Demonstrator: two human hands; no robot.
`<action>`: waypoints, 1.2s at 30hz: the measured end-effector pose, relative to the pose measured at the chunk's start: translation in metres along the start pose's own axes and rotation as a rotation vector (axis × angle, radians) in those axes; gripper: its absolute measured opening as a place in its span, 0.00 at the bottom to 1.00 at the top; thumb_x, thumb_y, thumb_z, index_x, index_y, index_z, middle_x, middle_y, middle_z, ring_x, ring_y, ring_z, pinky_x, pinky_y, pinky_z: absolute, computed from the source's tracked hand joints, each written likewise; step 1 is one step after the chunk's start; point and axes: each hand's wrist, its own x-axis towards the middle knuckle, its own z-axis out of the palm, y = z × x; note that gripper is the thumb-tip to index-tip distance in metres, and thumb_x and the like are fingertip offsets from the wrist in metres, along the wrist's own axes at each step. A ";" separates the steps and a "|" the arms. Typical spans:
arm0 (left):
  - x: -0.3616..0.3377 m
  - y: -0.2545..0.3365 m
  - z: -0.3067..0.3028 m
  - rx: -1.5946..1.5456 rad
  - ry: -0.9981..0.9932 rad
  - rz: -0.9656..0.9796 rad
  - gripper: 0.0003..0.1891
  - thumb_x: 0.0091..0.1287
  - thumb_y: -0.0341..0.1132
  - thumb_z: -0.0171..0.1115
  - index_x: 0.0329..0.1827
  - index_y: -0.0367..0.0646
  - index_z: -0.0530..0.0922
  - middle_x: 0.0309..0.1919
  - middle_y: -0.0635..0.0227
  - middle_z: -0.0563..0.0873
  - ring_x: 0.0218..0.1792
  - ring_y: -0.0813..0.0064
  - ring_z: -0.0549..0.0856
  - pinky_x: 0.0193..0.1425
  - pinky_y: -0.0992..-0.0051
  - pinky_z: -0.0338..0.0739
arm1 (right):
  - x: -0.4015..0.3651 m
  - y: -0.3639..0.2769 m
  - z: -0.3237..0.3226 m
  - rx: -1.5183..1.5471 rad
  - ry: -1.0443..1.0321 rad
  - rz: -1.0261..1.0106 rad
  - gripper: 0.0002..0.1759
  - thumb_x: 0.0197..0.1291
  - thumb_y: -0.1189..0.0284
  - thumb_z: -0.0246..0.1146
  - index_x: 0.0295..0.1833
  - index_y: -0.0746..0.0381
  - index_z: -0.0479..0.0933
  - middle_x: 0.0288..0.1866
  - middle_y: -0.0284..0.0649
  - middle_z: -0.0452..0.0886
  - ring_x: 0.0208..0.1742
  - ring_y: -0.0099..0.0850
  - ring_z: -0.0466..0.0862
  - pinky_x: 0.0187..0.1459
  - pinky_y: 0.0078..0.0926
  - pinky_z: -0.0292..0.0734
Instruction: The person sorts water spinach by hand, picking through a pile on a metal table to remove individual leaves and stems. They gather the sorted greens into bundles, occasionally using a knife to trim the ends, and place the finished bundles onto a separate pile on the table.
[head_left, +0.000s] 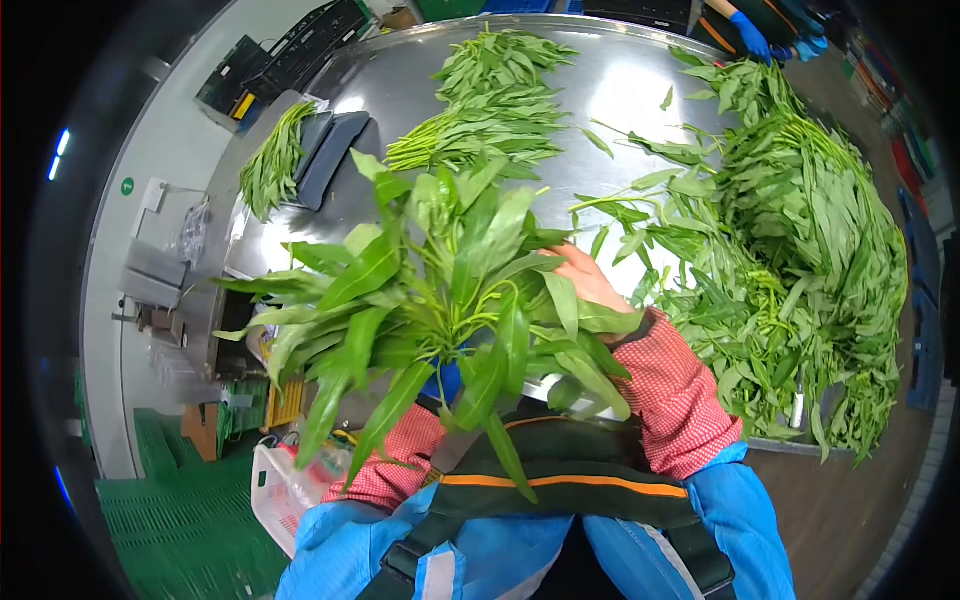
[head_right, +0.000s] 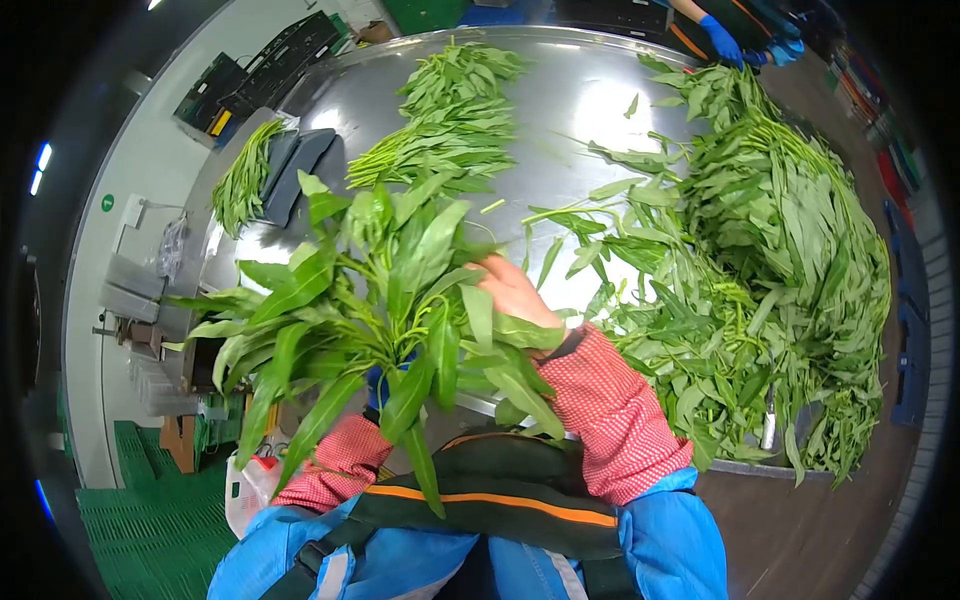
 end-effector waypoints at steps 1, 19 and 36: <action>0.007 -0.010 -0.010 0.010 0.010 -0.021 0.16 0.66 0.37 0.54 0.54 0.43 0.78 0.47 0.54 0.82 0.48 0.54 0.82 0.48 0.61 0.77 | 0.007 0.009 -0.010 -0.175 0.081 -0.011 0.15 0.67 0.68 0.55 0.53 0.66 0.73 0.43 0.32 0.79 0.43 0.22 0.78 0.46 0.19 0.73; 0.237 0.093 -0.230 0.765 0.656 0.773 0.18 0.58 0.27 0.55 0.52 0.53 0.75 0.30 0.65 0.79 0.32 0.63 0.81 0.32 0.64 0.72 | -0.026 0.036 -0.040 0.254 0.658 0.195 0.11 0.69 0.68 0.49 0.45 0.63 0.72 0.20 0.26 0.61 0.17 0.16 0.57 0.18 0.16 0.52; 0.300 -0.142 -0.170 1.045 0.040 0.334 0.25 0.63 0.29 0.53 0.63 0.60 0.67 0.49 0.64 0.79 0.54 0.63 0.79 0.65 0.51 0.64 | -0.001 0.049 -0.014 0.130 0.701 0.308 0.12 0.70 0.68 0.50 0.43 0.64 0.74 0.19 0.22 0.60 0.17 0.13 0.56 0.18 0.13 0.51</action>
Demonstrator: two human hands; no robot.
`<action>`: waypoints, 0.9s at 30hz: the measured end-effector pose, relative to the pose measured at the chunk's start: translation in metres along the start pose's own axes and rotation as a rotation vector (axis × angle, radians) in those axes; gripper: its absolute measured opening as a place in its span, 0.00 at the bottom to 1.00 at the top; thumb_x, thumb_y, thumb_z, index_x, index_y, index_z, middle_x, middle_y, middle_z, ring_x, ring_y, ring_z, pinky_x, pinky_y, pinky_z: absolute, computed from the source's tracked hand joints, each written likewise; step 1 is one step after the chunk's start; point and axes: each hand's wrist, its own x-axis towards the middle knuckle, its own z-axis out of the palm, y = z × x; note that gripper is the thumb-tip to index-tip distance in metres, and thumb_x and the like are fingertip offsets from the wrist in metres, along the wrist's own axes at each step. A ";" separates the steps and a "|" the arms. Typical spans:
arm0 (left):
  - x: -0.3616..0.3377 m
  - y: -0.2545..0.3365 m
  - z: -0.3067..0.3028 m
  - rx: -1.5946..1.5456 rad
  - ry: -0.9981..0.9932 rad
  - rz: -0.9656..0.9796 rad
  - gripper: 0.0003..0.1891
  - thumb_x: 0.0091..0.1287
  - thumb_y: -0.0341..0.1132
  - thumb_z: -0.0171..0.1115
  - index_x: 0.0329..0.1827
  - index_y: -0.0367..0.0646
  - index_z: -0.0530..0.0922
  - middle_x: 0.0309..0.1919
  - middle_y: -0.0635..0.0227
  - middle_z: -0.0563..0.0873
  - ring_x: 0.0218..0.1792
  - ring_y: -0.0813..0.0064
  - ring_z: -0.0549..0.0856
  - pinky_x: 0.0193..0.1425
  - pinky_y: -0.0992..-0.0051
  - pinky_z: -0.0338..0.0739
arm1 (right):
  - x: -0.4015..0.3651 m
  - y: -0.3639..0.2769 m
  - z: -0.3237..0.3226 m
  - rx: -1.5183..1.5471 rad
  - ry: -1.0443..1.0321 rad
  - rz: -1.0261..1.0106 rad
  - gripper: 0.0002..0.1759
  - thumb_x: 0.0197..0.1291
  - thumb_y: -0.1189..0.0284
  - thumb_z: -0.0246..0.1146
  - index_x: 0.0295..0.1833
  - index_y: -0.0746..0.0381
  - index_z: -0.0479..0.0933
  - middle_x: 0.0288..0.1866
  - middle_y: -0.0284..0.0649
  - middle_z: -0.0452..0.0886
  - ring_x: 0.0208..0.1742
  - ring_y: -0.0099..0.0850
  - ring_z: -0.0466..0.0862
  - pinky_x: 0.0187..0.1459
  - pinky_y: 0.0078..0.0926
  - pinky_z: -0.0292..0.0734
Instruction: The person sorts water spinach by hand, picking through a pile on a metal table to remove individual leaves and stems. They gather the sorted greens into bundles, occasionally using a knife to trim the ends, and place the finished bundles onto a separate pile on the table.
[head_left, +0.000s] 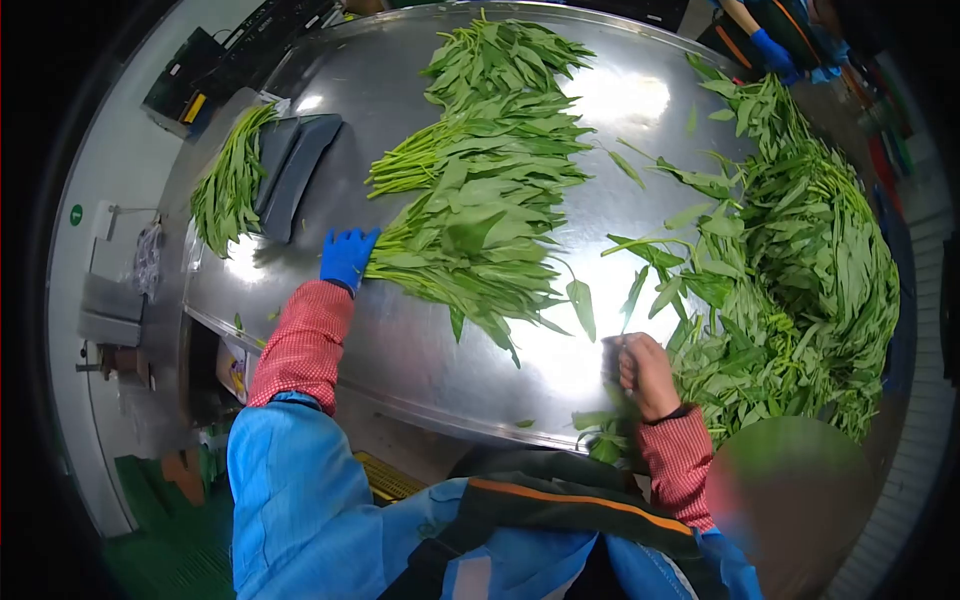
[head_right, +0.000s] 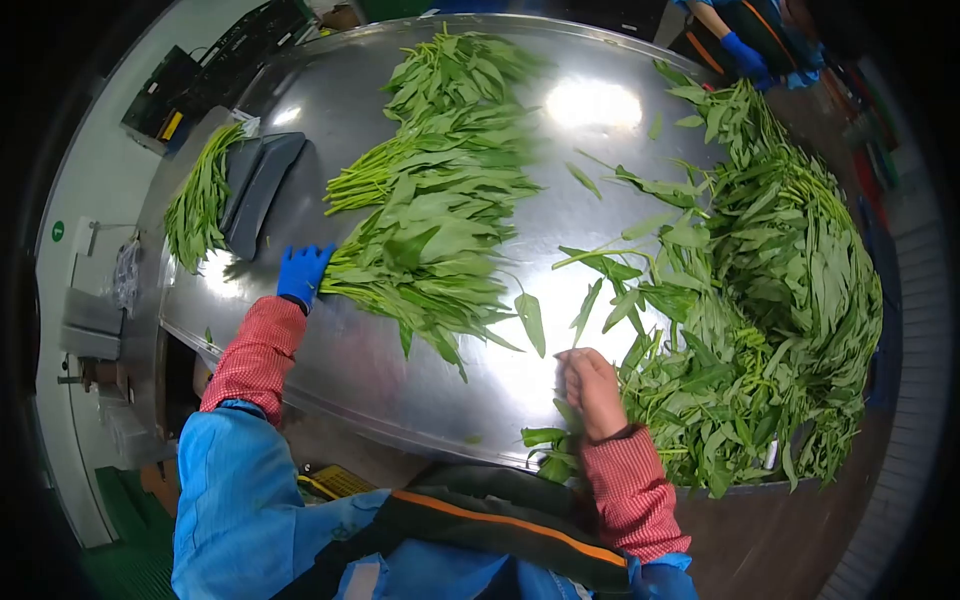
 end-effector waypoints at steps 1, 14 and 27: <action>0.000 0.002 -0.001 -0.041 -0.012 -0.013 0.26 0.62 0.28 0.53 0.64 0.60 0.66 0.52 0.63 0.78 0.57 0.63 0.77 0.66 0.49 0.63 | -0.001 -0.001 0.006 -0.012 0.002 -0.004 0.11 0.69 0.68 0.51 0.42 0.64 0.75 0.19 0.22 0.61 0.17 0.13 0.57 0.18 0.13 0.52; -0.027 0.033 -0.159 -0.274 0.177 0.064 0.27 0.52 0.30 0.67 0.59 0.47 0.74 0.53 0.58 0.79 0.53 0.56 0.78 0.53 0.59 0.73 | -0.026 0.016 -0.032 -0.543 0.112 -0.548 0.10 0.62 0.68 0.58 0.39 0.65 0.76 0.29 0.36 0.79 0.32 0.25 0.76 0.37 0.26 0.73; -0.098 0.427 -0.202 -0.802 0.043 0.796 0.61 0.32 0.54 0.80 0.73 0.45 0.56 0.74 0.45 0.48 0.74 0.46 0.52 0.71 0.42 0.47 | -0.145 -0.030 -0.342 -1.476 1.136 -0.634 0.07 0.53 0.70 0.59 0.31 0.64 0.74 0.27 0.48 0.78 0.30 0.47 0.80 0.34 0.43 0.75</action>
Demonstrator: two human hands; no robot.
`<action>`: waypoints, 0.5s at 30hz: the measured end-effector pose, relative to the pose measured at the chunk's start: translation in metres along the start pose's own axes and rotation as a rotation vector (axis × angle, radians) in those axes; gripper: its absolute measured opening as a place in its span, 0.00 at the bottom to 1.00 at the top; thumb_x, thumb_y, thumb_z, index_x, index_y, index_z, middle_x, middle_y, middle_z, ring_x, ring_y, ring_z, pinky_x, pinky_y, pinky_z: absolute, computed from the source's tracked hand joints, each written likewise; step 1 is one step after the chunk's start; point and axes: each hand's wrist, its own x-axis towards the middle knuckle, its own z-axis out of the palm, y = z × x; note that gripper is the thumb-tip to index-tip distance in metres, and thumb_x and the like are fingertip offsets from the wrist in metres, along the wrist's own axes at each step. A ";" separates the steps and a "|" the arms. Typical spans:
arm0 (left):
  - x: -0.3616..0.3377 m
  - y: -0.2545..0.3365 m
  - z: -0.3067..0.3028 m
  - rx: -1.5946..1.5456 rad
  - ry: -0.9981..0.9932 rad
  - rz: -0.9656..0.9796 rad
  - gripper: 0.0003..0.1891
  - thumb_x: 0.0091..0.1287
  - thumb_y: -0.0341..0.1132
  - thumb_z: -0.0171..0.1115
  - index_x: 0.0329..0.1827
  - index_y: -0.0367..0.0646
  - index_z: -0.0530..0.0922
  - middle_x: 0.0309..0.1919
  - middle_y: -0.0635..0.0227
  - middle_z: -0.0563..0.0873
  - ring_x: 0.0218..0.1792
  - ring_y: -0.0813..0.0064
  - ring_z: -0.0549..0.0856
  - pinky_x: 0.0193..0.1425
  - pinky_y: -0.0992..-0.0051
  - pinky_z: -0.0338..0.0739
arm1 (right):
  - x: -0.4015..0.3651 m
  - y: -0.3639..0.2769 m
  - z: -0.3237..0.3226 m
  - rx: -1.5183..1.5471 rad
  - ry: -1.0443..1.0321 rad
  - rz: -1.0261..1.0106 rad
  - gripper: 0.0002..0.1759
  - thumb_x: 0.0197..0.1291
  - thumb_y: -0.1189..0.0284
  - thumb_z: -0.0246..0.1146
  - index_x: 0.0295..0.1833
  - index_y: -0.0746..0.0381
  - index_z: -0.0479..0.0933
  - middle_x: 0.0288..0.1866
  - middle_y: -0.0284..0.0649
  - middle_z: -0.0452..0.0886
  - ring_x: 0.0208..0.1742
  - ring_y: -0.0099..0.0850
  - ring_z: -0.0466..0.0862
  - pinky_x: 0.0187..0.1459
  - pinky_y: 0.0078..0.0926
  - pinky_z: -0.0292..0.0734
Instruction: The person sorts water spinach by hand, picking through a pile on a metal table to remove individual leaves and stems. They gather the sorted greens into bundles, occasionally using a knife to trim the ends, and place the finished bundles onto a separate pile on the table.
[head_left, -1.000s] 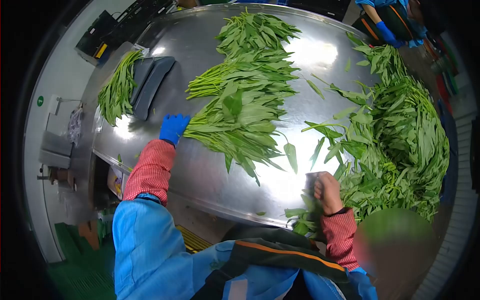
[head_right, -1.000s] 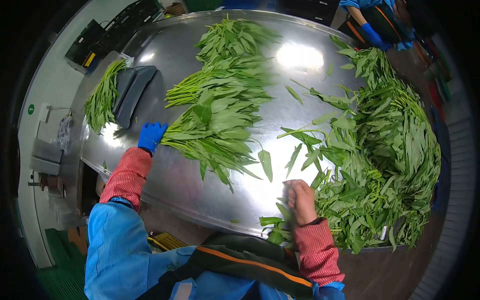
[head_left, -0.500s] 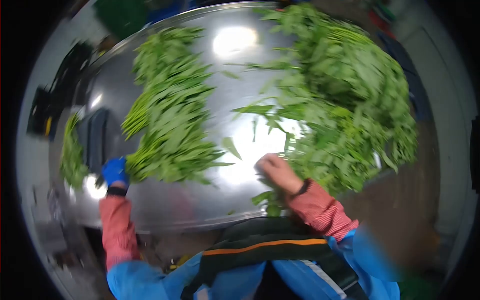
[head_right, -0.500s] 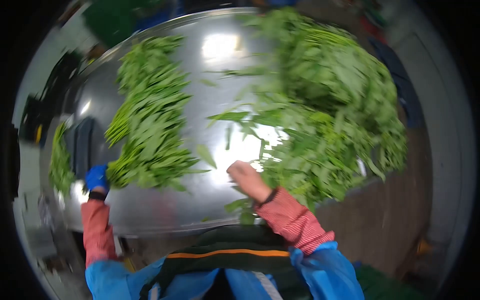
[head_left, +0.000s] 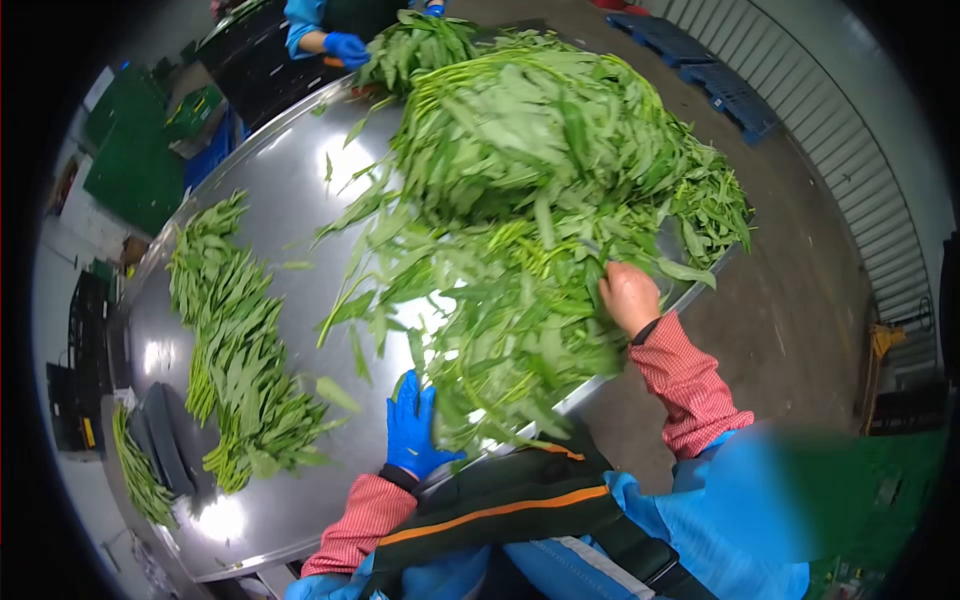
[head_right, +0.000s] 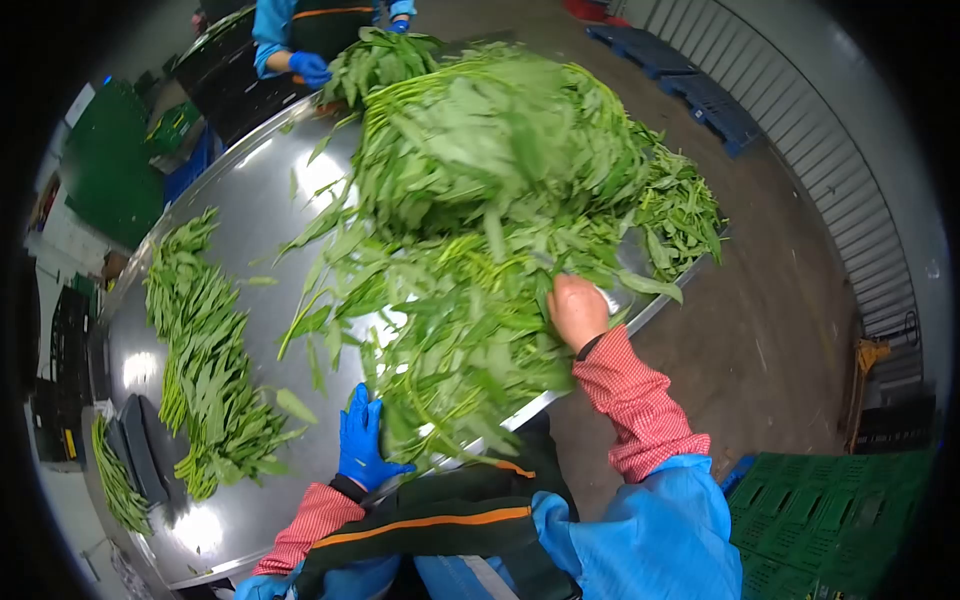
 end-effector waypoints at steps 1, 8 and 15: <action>0.020 0.011 0.007 0.063 0.013 -0.026 0.61 0.33 0.54 0.79 0.72 0.45 0.56 0.74 0.44 0.48 0.74 0.46 0.51 0.71 0.42 0.46 | 0.002 0.033 0.007 -0.124 0.036 -0.019 0.06 0.52 0.71 0.59 0.31 0.64 0.75 0.28 0.47 0.78 0.30 0.46 0.80 0.34 0.43 0.76; 0.190 0.097 0.035 0.258 -0.073 0.008 0.48 0.45 0.34 0.68 0.73 0.48 0.56 0.75 0.45 0.46 0.72 0.42 0.54 0.70 0.40 0.49 | 0.009 0.130 0.027 0.132 -0.426 0.029 0.12 0.51 0.67 0.59 0.36 0.64 0.76 0.31 0.50 0.81 0.35 0.46 0.83 0.36 0.42 0.77; 0.293 0.196 0.061 0.511 -0.366 0.005 0.51 0.44 0.30 0.66 0.75 0.53 0.51 0.70 0.43 0.56 0.68 0.39 0.60 0.67 0.39 0.54 | 0.037 0.246 -0.038 0.745 -0.164 0.355 0.17 0.54 0.65 0.59 0.45 0.66 0.74 0.28 0.52 0.78 0.31 0.45 0.80 0.36 0.37 0.75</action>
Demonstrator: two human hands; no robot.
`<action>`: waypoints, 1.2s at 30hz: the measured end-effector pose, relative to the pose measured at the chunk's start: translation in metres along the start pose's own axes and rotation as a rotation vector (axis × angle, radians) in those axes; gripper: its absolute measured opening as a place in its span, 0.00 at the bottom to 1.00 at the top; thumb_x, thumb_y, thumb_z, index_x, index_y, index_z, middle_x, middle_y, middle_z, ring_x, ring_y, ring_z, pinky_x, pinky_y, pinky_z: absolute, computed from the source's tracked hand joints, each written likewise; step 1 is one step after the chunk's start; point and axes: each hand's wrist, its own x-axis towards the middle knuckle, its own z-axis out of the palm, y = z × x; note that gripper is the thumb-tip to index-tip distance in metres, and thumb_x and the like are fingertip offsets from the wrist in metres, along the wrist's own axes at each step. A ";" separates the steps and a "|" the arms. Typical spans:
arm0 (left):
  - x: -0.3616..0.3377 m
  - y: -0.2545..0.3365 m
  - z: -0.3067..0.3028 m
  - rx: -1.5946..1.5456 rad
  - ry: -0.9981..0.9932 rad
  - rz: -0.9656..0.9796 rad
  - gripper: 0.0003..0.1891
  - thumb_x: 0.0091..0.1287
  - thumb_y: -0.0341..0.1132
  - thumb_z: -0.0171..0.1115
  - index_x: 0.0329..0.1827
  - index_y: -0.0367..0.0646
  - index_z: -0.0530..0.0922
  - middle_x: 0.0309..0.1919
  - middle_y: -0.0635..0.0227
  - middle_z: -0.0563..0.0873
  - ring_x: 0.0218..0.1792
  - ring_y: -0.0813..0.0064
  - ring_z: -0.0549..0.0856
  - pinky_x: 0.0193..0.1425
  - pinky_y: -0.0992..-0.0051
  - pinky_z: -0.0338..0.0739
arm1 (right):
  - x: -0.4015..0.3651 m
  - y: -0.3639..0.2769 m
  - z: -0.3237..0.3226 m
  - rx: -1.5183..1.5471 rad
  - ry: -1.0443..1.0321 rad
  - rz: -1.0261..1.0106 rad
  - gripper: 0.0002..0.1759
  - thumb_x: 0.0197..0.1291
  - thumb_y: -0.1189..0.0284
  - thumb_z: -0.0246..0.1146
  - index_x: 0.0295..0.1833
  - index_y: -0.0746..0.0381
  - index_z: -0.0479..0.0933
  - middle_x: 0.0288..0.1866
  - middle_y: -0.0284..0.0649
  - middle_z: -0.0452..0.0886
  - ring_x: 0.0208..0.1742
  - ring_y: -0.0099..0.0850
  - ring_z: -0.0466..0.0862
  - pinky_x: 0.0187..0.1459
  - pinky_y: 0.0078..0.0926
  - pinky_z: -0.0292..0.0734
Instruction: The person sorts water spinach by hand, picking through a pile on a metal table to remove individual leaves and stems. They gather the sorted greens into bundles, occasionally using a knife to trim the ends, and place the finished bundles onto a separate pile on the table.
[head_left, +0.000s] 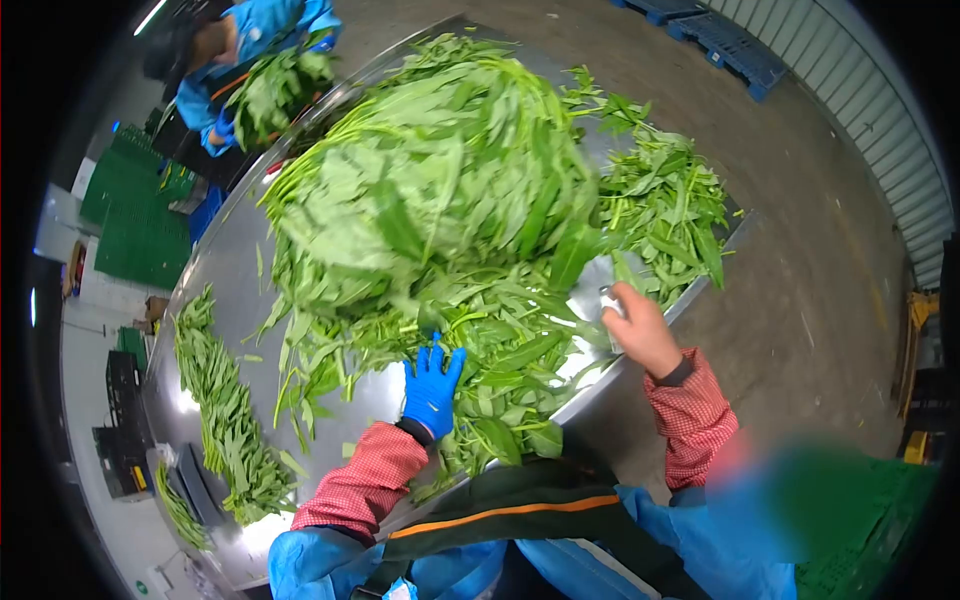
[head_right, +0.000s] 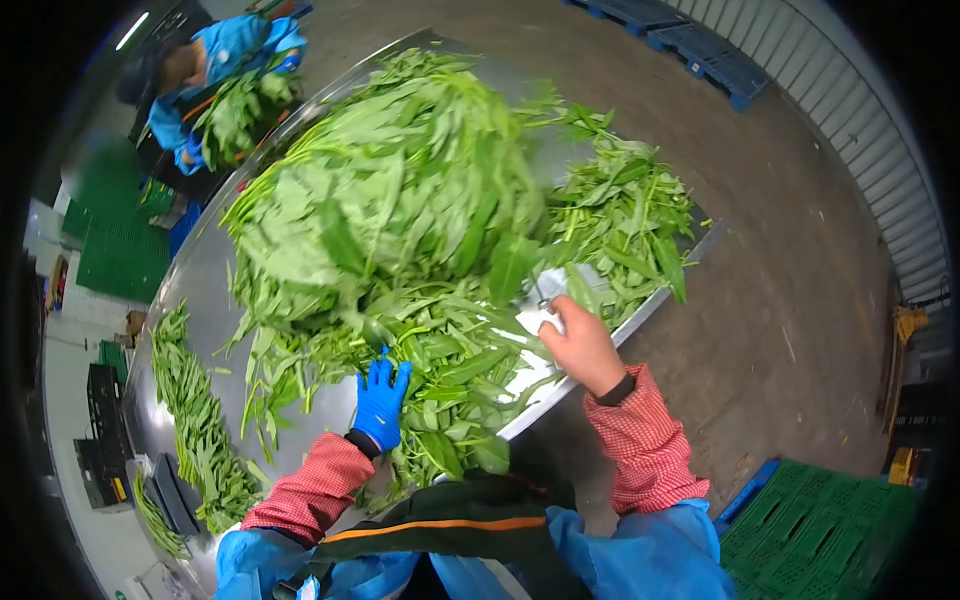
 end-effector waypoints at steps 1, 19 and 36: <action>0.014 0.016 -0.002 -0.007 0.025 0.007 0.51 0.44 0.30 0.65 0.76 0.53 0.51 0.70 0.43 0.57 0.68 0.39 0.61 0.67 0.39 0.54 | 0.004 0.007 -0.017 0.059 0.041 0.040 0.17 0.54 0.66 0.60 0.44 0.67 0.74 0.27 0.51 0.78 0.29 0.41 0.80 0.35 0.34 0.74; 0.328 0.267 -0.026 -0.830 0.392 0.252 0.42 0.59 0.30 0.61 0.75 0.41 0.49 0.68 0.45 0.63 0.65 0.47 0.68 0.69 0.62 0.63 | -0.017 0.095 -0.083 0.778 0.583 0.368 0.04 0.62 0.77 0.54 0.42 0.64 0.70 0.30 0.29 0.73 0.30 0.15 0.71 0.33 0.14 0.66; 0.173 0.183 -0.032 -0.455 0.071 0.898 0.26 0.69 0.42 0.54 0.70 0.49 0.65 0.61 0.63 0.72 0.60 0.60 0.73 0.62 0.64 0.67 | 0.031 0.054 -0.061 0.008 0.136 0.019 0.10 0.53 0.73 0.62 0.42 0.63 0.73 0.31 0.44 0.80 0.32 0.38 0.82 0.34 0.30 0.75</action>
